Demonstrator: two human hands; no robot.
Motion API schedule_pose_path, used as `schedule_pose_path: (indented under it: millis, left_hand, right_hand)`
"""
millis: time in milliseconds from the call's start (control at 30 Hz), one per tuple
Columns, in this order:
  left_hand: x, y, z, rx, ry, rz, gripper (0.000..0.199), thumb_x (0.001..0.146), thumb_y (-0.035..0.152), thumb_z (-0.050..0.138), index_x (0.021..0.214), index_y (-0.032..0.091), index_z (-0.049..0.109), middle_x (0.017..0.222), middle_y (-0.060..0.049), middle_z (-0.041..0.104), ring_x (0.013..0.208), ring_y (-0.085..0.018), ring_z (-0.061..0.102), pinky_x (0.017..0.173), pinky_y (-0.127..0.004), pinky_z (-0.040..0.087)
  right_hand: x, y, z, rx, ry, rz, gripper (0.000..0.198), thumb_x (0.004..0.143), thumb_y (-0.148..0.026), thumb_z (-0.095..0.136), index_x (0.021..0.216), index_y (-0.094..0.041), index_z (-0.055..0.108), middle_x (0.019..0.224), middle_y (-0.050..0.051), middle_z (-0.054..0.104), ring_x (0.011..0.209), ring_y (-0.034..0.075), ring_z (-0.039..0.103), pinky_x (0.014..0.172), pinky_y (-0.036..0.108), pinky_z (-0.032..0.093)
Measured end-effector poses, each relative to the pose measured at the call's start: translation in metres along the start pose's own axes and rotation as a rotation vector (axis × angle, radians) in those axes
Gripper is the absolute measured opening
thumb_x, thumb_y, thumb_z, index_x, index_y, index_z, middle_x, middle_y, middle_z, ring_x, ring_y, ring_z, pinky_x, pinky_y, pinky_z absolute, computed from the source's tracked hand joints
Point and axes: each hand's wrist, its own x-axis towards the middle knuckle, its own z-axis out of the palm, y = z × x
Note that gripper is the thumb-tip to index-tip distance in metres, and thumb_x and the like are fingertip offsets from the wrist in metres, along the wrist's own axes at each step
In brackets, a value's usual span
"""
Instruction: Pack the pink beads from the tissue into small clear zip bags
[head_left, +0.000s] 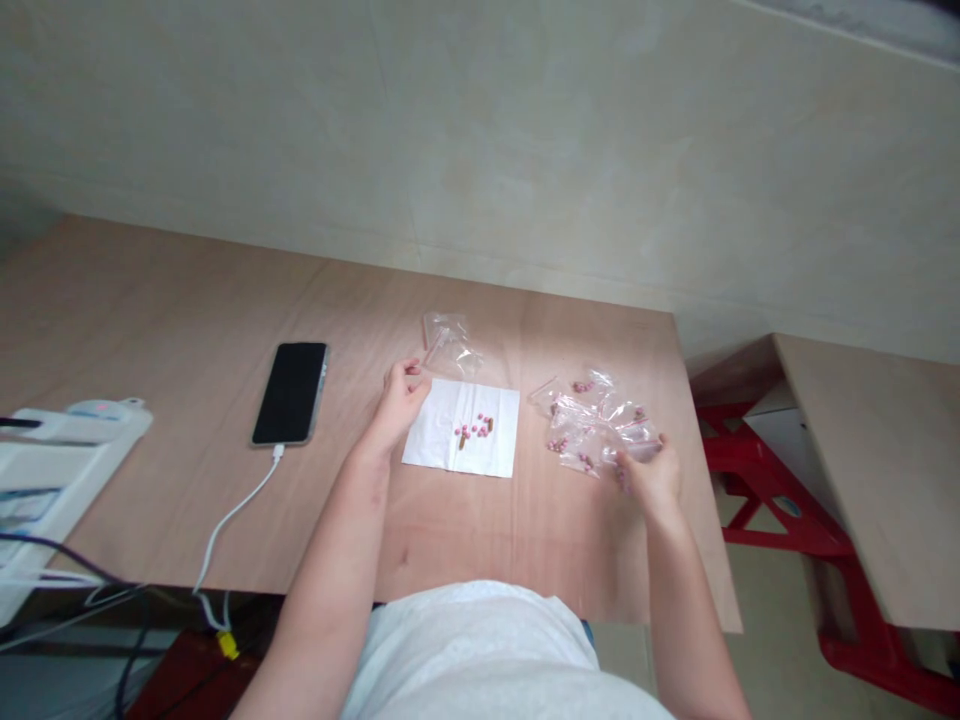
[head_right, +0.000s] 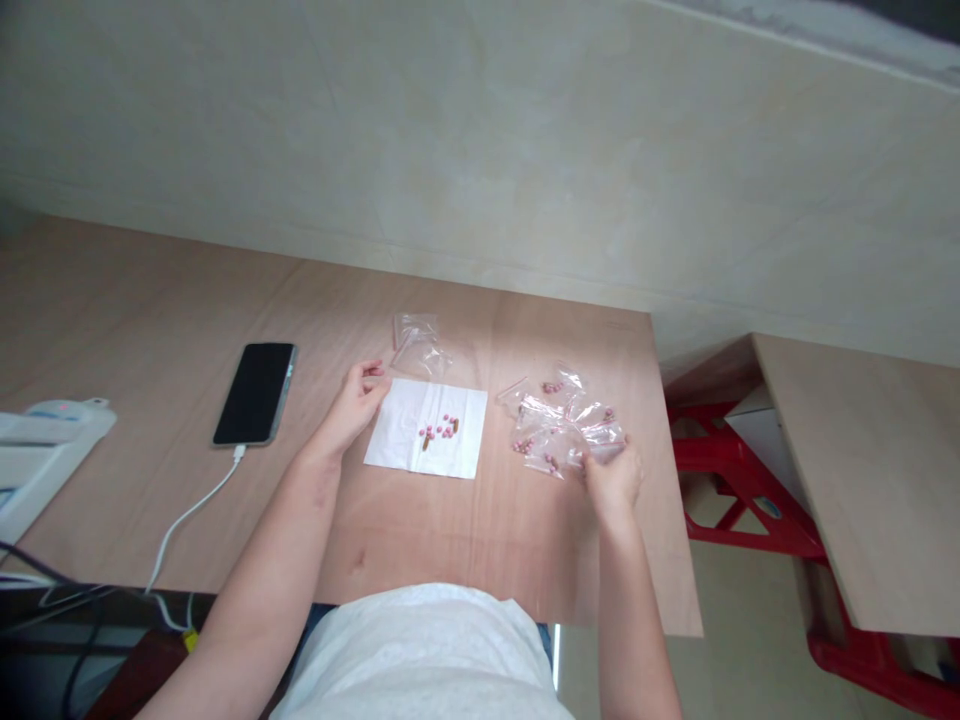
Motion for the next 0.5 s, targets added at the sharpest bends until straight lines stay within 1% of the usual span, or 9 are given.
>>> schedule_pose_path:
  millis: [67, 167, 233, 300, 333, 367, 433, 467, 500]
  left_hand:
    - [-0.012, -0.005, -0.003, 0.004, -0.029, 0.024, 0.034, 0.071, 0.020, 0.054, 0.104, 0.017, 0.045, 0.100, -0.004, 0.048, 0.063, -0.007, 0.048, 0.059, -0.019, 0.040]
    - [-0.028, -0.007, -0.006, -0.021, -0.074, 0.041, 0.031, 0.072, 0.022, 0.052, 0.102, 0.016, 0.045, 0.100, -0.004, 0.048, 0.060, -0.006, 0.045, 0.057, -0.019, 0.039]
    - [-0.040, 0.000, -0.007, -0.041, -0.113, 0.056, 0.028, 0.073, 0.023, 0.051, 0.099, 0.016, 0.045, 0.097, -0.004, 0.050, 0.061, -0.007, 0.045, 0.058, -0.020, 0.038]
    - [-0.055, 0.015, -0.005, -0.037, -0.190, 0.074, 0.020, 0.075, 0.024, 0.050, 0.093, 0.016, 0.048, 0.089, -0.002, 0.051, 0.064, -0.008, 0.045, 0.060, -0.020, 0.038]
    - [-0.064, 0.024, -0.002, -0.035, -0.271, 0.078, 0.016, 0.077, 0.027, 0.048, 0.089, 0.016, 0.049, 0.084, -0.001, 0.052, 0.067, -0.010, 0.047, 0.063, -0.021, 0.038]
    - [-0.073, 0.035, 0.001, -0.036, -0.388, 0.096, 0.015, 0.079, 0.029, 0.046, 0.086, 0.016, 0.050, 0.081, -0.001, 0.053, 0.070, -0.011, 0.049, 0.066, -0.022, 0.039]
    - [-0.092, 0.055, 0.010, -0.018, -0.631, 0.148, 0.018, 0.082, 0.032, 0.042, 0.084, 0.017, 0.052, 0.083, -0.001, 0.054, 0.078, -0.012, 0.050, 0.071, -0.023, 0.038]
    - [-0.100, 0.062, 0.015, -0.004, -0.754, 0.166, 0.020, 0.082, 0.032, 0.041, 0.083, 0.017, 0.053, 0.082, -0.001, 0.054, 0.077, -0.012, 0.050, 0.071, -0.023, 0.038]
    - [-0.108, 0.068, 0.019, 0.012, -0.844, 0.168, 0.021, 0.082, 0.033, 0.041, 0.080, 0.017, 0.053, 0.078, 0.000, 0.054, 0.072, -0.012, 0.049, 0.066, -0.022, 0.038]
  right_hand:
    - [-0.001, 0.002, -0.008, 0.041, 0.027, 0.051, 0.079, 0.053, -0.038, 0.065, 0.121, -0.007, 0.040, 0.110, 0.020, 0.054, 0.101, 0.032, 0.051, 0.084, 0.041, 0.038]
    - [-0.006, -0.002, -0.029, 0.135, 0.087, 0.092, 0.078, 0.053, -0.040, 0.066, 0.119, -0.006, 0.043, 0.110, 0.020, 0.055, 0.099, 0.031, 0.053, 0.085, 0.040, 0.039]
    - [-0.014, -0.010, -0.043, 0.242, 0.125, 0.070, 0.077, 0.054, -0.040, 0.067, 0.119, -0.008, 0.042, 0.114, 0.020, 0.053, 0.101, 0.029, 0.053, 0.086, 0.040, 0.040]
    - [-0.028, -0.024, -0.051, 0.374, 0.099, -0.026, 0.074, 0.057, -0.039, 0.066, 0.121, -0.011, 0.041, 0.117, 0.018, 0.050, 0.103, 0.027, 0.051, 0.086, 0.039, 0.040]
    - [-0.039, -0.033, -0.052, 0.428, 0.056, -0.097, 0.073, 0.058, -0.038, 0.066, 0.121, -0.013, 0.040, 0.118, 0.016, 0.051, 0.105, 0.026, 0.050, 0.086, 0.039, 0.040]
    - [-0.051, -0.044, -0.050, 0.476, -0.008, -0.185, 0.070, 0.059, -0.035, 0.066, 0.121, -0.016, 0.040, 0.118, 0.014, 0.051, 0.106, 0.025, 0.050, 0.087, 0.039, 0.040]
    - [-0.078, -0.067, -0.041, 0.554, -0.170, -0.358, 0.063, 0.061, -0.029, 0.065, 0.119, -0.018, 0.042, 0.117, 0.012, 0.052, 0.105, 0.024, 0.050, 0.090, 0.040, 0.038]
    - [-0.091, -0.078, -0.034, 0.585, -0.288, -0.434, 0.061, 0.063, -0.025, 0.063, 0.120, -0.020, 0.041, 0.118, 0.011, 0.051, 0.107, 0.023, 0.049, 0.092, 0.041, 0.037]
    - [-0.104, -0.088, -0.027, 0.611, -0.379, -0.494, 0.060, 0.064, -0.023, 0.062, 0.120, -0.020, 0.041, 0.117, 0.011, 0.052, 0.106, 0.023, 0.049, 0.092, 0.041, 0.037]
